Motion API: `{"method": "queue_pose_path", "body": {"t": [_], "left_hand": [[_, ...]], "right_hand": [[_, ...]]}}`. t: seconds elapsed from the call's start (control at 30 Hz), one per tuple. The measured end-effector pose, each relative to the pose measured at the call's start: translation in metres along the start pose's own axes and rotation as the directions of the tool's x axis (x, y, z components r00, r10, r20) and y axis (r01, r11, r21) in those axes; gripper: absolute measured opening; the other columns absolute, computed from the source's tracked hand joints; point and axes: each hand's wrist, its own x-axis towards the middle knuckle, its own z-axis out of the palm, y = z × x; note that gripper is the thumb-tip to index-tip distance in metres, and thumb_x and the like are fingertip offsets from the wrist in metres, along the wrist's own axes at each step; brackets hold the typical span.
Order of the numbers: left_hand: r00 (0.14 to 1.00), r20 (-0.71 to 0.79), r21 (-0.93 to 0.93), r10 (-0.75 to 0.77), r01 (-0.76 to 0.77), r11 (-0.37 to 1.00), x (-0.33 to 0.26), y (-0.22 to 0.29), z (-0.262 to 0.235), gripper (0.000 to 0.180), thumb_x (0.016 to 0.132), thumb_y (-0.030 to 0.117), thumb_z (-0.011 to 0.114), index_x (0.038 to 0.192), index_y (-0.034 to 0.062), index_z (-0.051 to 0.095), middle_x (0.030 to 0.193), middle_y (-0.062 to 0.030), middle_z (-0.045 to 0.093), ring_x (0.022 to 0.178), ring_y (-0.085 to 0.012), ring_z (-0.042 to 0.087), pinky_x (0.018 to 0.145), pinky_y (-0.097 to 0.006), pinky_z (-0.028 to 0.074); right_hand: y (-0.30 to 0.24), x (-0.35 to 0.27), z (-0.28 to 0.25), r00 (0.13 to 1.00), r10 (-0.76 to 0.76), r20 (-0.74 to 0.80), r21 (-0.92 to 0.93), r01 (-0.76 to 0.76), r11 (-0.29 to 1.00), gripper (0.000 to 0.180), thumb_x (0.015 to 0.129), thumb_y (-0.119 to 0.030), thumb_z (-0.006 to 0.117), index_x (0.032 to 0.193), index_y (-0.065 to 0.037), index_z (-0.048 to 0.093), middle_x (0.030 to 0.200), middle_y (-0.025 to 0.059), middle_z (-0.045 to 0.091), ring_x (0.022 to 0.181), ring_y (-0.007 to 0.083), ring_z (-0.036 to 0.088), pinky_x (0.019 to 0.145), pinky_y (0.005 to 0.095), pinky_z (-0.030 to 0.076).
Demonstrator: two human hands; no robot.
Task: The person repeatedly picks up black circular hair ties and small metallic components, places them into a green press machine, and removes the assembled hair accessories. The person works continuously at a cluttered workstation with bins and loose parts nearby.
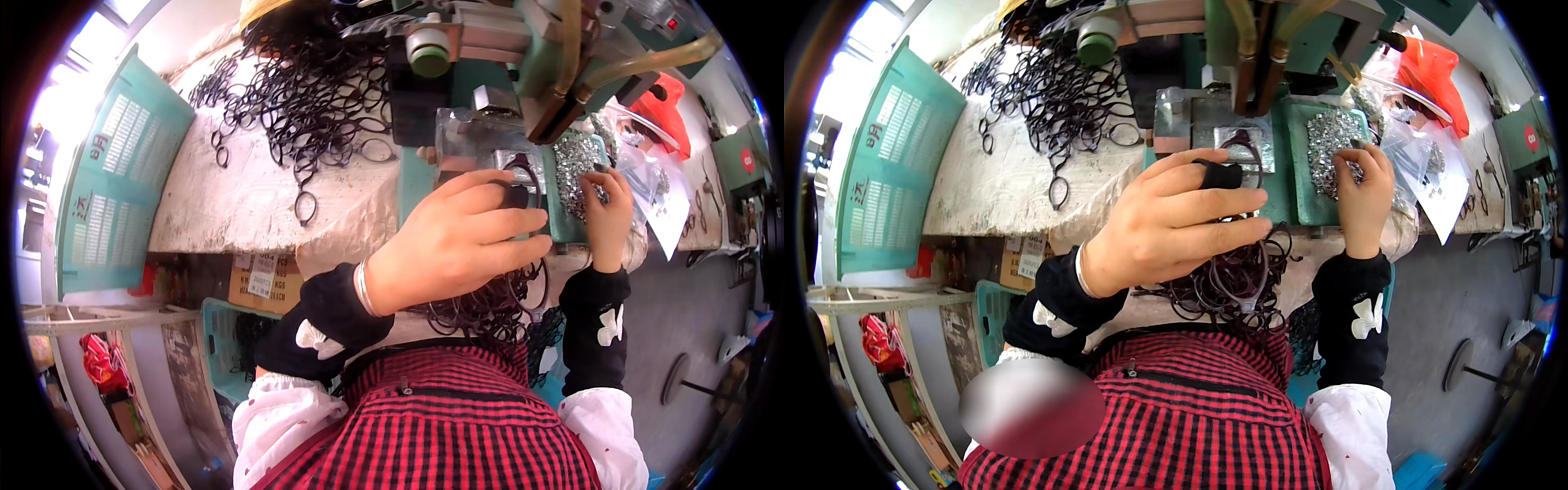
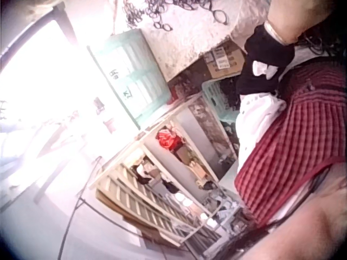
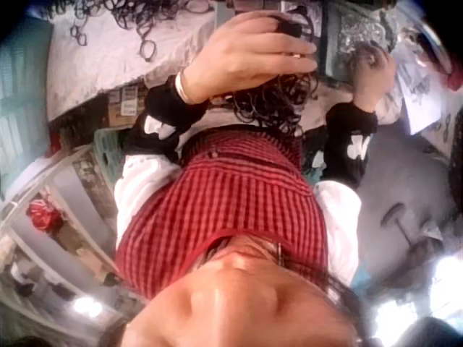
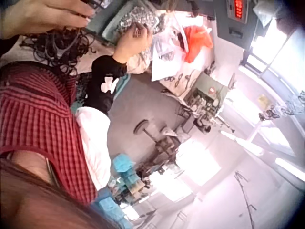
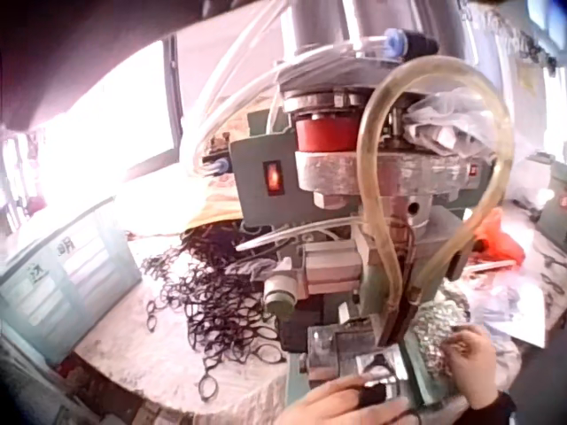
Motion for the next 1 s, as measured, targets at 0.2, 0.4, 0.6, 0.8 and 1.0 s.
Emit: {"method": "queue_pose_path", "body": {"t": [0.2,0.4,0.6,0.8,1.0], "left_hand": [[0.999,-0.041,0.010,0.021,-0.020,1.000,-0.004,0.001,0.001,0.029,0.077,0.014,0.069,0.106,0.0132,0.073,0.118,-0.0001,0.069,0.089,-0.0212,0.062,0.103,-0.045,0.053],[0.969,-0.177,0.018,-0.172,0.178,0.984,-0.018,0.023,0.013,0.029,0.078,0.007,0.067,0.107,0.0126,0.073,0.123,-0.0032,0.068,0.089,-0.0199,0.063,0.107,-0.045,0.051],[0.497,-0.631,0.073,-0.596,0.802,0.592,-0.084,-0.056,-0.001,0.041,0.085,0.004,0.073,0.125,0.0017,0.066,0.126,-0.0137,0.062,0.115,-0.0313,0.062,0.098,-0.036,0.048],[0.466,-0.486,-0.121,-0.740,0.802,0.585,-0.106,-0.122,0.015,0.025,0.084,0.017,0.081,0.102,0.0006,0.075,0.115,-0.0142,0.066,0.102,-0.0269,0.065,0.088,-0.035,0.052],[0.441,-0.486,-0.091,-0.755,0.833,0.545,-0.097,-0.124,0.017,0.023,0.085,0.016,0.080,0.100,0.0003,0.073,0.103,-0.0095,0.067,0.091,-0.0228,0.065,0.079,-0.032,0.051]], "right_hand": [[-0.003,-0.001,-0.006,0.974,0.225,0.028,0.273,-0.224,0.936,0.013,0.094,-0.013,0.072,0.100,-0.002,0.075,0.098,0.0085,0.074,0.091,0.0183,0.068,0.085,0.0301,0.051],[0.017,-0.012,0.000,0.944,0.299,0.136,0.484,-0.327,0.812,0.013,0.096,-0.008,0.070,0.106,0.000,0.072,0.096,0.0018,0.071,0.089,0.0093,0.063,0.083,0.0229,0.050],[-0.025,-0.020,-0.017,0.926,0.348,0.145,0.584,-0.363,0.726,0.017,0.098,-0.004,0.066,0.113,0.002,0.071,0.103,0.0032,0.072,0.096,0.0095,0.063,0.088,0.0229,0.048],[-0.046,-0.006,-0.009,0.925,0.324,0.199,0.652,-0.371,0.661,0.021,0.097,-0.003,0.066,0.117,0.002,0.071,0.104,0.0037,0.072,0.096,0.0087,0.063,0.086,0.0214,0.048],[-0.044,-0.007,-0.012,0.918,0.324,0.228,0.666,-0.390,0.636,0.023,0.095,-0.002,0.067,0.118,0.003,0.071,0.104,0.0049,0.072,0.095,0.0100,0.063,0.086,0.0218,0.048]]}}
